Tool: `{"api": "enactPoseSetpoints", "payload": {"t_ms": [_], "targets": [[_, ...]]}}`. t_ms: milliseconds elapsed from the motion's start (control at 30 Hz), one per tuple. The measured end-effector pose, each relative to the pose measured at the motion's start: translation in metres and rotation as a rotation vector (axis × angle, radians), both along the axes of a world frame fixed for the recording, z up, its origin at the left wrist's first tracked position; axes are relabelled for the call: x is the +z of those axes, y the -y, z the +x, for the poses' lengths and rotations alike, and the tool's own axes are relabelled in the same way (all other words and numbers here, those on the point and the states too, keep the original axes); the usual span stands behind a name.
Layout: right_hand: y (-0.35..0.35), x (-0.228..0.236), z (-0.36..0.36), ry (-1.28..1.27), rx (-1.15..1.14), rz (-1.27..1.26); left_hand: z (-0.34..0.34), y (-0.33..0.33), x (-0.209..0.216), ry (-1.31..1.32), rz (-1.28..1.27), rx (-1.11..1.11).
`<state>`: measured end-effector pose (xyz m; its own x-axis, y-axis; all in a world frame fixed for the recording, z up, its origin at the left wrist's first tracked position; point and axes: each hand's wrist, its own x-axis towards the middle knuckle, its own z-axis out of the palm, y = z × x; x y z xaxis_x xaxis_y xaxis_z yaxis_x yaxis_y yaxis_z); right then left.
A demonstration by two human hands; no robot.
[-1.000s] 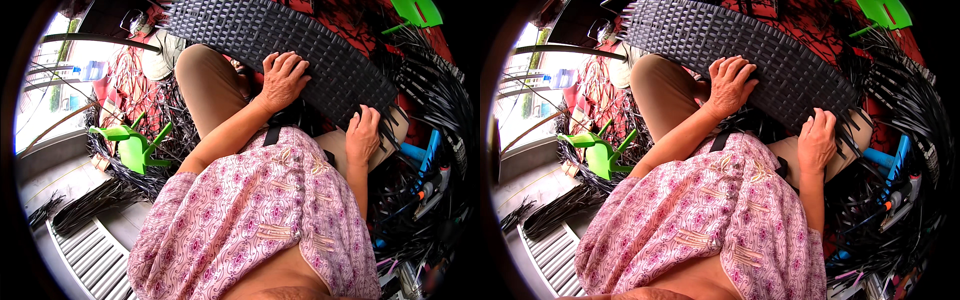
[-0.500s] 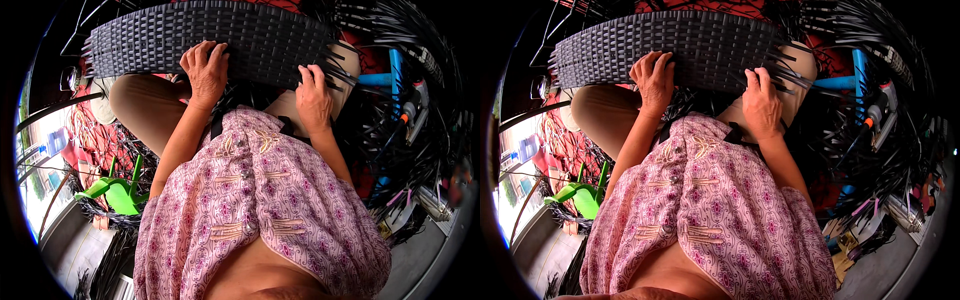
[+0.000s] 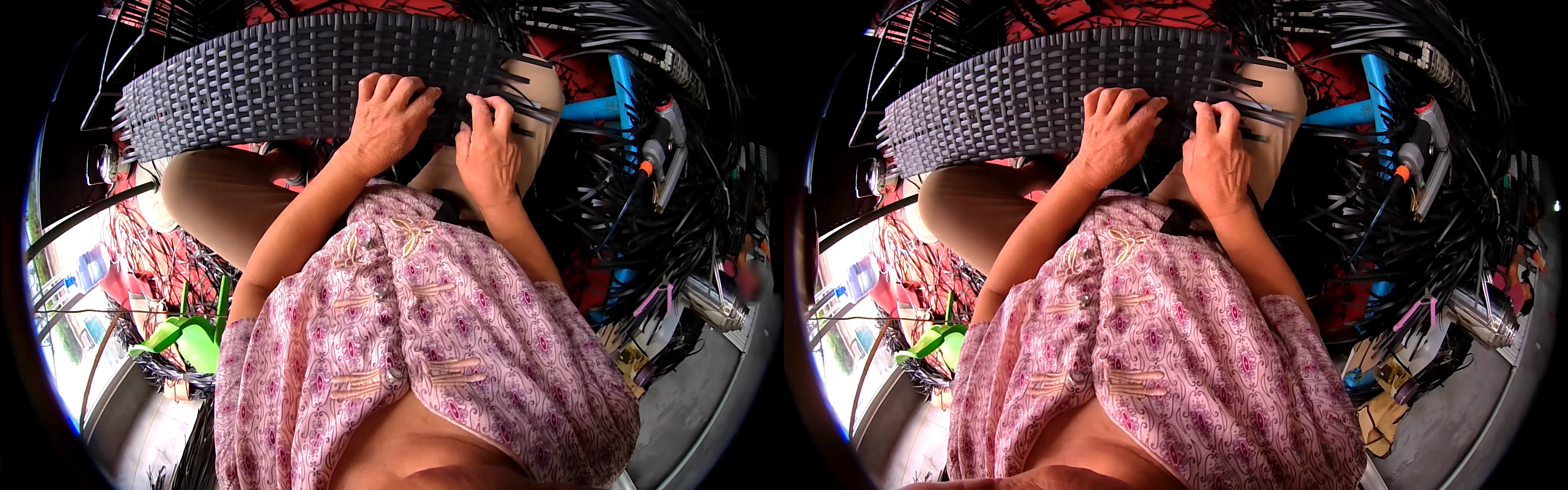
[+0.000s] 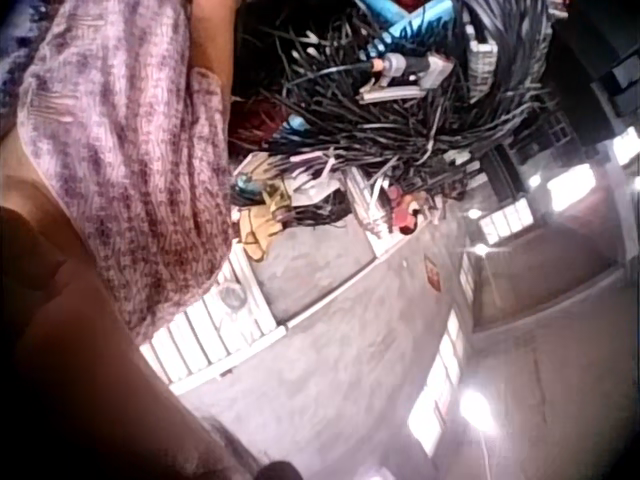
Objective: The person sits on the floor and weaves black plastic strips into a chair seat frame. They use a knife to tuck and secure the strips into the weave pattern, occasionally picking up new strips from a pile nearby.
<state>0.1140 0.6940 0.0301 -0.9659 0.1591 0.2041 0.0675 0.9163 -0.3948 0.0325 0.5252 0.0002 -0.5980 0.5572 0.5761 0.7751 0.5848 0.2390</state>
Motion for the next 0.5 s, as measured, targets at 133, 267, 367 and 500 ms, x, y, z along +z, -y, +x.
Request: {"api": "enactPoseSetpoints", "payload": {"t_ms": [133, 267, 367, 500], "targets": [[-0.003, 0.000, -0.003, -0.019, 0.017, 0.019, -0.001, -0.002, -0.001, 0.008, 0.007, 0.000], [-0.005, 0.004, -0.005, -0.008, -0.002, -0.018, -0.002, -0.004, 0.007, 0.021, -0.011, 0.010], [-0.003, 0.004, -0.006, -0.062, -0.040, -0.040, -0.004, -0.007, 0.016, 0.025, 0.026, -0.002], [-0.013, 0.003, -0.012, -0.092, 0.007, -0.252, -0.002, -0.004, 0.011, 0.026, 0.002, 0.036]]}}
